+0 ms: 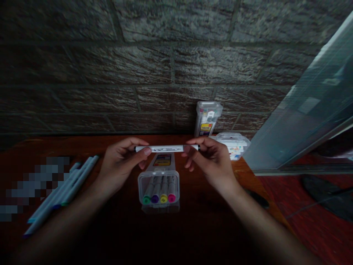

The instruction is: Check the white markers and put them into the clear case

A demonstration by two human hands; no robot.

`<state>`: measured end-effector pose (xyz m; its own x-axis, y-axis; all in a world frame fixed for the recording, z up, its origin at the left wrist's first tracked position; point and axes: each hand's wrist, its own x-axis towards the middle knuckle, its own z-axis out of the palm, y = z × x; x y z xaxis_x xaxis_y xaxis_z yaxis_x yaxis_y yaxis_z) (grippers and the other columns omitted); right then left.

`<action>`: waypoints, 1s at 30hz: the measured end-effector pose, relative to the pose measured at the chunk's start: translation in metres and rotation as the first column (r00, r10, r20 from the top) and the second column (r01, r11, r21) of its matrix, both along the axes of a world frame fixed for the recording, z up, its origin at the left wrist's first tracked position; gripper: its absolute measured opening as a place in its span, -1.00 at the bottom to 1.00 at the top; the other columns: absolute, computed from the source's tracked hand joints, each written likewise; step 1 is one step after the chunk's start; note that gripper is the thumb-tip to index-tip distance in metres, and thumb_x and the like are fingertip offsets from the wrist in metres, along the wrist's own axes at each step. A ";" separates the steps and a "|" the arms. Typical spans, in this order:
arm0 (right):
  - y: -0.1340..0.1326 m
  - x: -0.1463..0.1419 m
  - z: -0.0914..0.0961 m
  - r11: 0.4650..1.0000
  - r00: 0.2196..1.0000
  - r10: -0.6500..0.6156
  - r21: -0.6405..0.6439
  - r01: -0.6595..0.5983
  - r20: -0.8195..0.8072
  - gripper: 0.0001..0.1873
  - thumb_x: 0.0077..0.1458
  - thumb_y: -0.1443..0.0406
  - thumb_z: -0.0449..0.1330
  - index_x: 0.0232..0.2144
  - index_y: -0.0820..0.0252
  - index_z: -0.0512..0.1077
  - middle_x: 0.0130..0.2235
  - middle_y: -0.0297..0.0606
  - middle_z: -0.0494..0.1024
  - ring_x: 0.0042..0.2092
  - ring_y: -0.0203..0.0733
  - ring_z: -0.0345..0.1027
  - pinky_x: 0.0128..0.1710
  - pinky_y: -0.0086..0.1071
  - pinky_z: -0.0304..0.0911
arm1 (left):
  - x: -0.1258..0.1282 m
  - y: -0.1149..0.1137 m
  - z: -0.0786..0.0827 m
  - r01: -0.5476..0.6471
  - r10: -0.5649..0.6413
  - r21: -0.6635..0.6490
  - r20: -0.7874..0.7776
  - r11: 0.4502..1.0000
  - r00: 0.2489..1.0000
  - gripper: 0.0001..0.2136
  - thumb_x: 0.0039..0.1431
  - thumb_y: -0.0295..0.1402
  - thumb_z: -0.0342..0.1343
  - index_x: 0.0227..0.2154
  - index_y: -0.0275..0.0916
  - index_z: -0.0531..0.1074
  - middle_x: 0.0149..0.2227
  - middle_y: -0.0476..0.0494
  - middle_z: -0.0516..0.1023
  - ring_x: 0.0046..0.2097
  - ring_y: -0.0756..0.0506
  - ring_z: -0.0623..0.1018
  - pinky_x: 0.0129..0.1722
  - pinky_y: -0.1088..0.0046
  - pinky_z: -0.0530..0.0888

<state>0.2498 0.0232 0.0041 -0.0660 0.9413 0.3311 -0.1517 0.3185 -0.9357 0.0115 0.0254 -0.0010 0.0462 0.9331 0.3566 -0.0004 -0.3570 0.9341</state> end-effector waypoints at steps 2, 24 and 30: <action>0.000 0.000 0.000 1.000 0.999 0.022 0.000 -0.022 -0.027 -0.78 0.08 0.18 0.48 -0.28 0.15 0.60 -0.43 -0.25 0.69 -0.57 -0.27 0.50 -0.62 -0.45 0.42 | 0.000 0.000 0.001 -0.007 0.007 -0.007 -0.005 1.000 1.000 -0.84 0.12 -0.32 0.39 -0.29 -0.25 0.59 -0.52 0.02 0.55 -0.57 0.06 0.45 -0.58 0.57 0.39; 0.001 0.001 0.000 1.000 0.999 0.012 0.021 -0.013 0.046 -0.77 0.04 0.22 0.50 -0.29 0.16 0.57 -0.44 -0.30 0.65 -0.58 -0.29 0.48 -0.64 -0.45 0.42 | 0.002 -0.001 0.000 0.020 -0.021 -0.022 -0.012 1.000 1.000 -0.86 0.15 -0.31 0.37 -0.29 -0.25 0.59 -0.51 0.00 0.57 -0.56 0.05 0.46 -0.57 0.57 0.38; 0.001 0.001 0.002 1.000 0.998 0.007 0.026 -0.009 0.060 -0.77 0.03 0.24 0.50 -0.31 0.17 0.56 -0.47 -0.32 0.65 -0.59 -0.29 0.48 -0.64 -0.46 0.43 | 0.000 0.001 -0.002 0.039 -0.040 -0.020 -0.010 0.999 0.999 -0.84 0.15 -0.31 0.38 -0.27 -0.25 0.59 -0.49 -0.02 0.59 -0.55 0.05 0.47 -0.58 0.57 0.40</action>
<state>0.2511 0.0241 0.0057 -0.0943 0.9318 0.3505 -0.0981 0.3416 -0.9347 0.0111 0.0267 -0.0031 0.0867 0.9373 0.3375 -0.0045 -0.3384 0.9410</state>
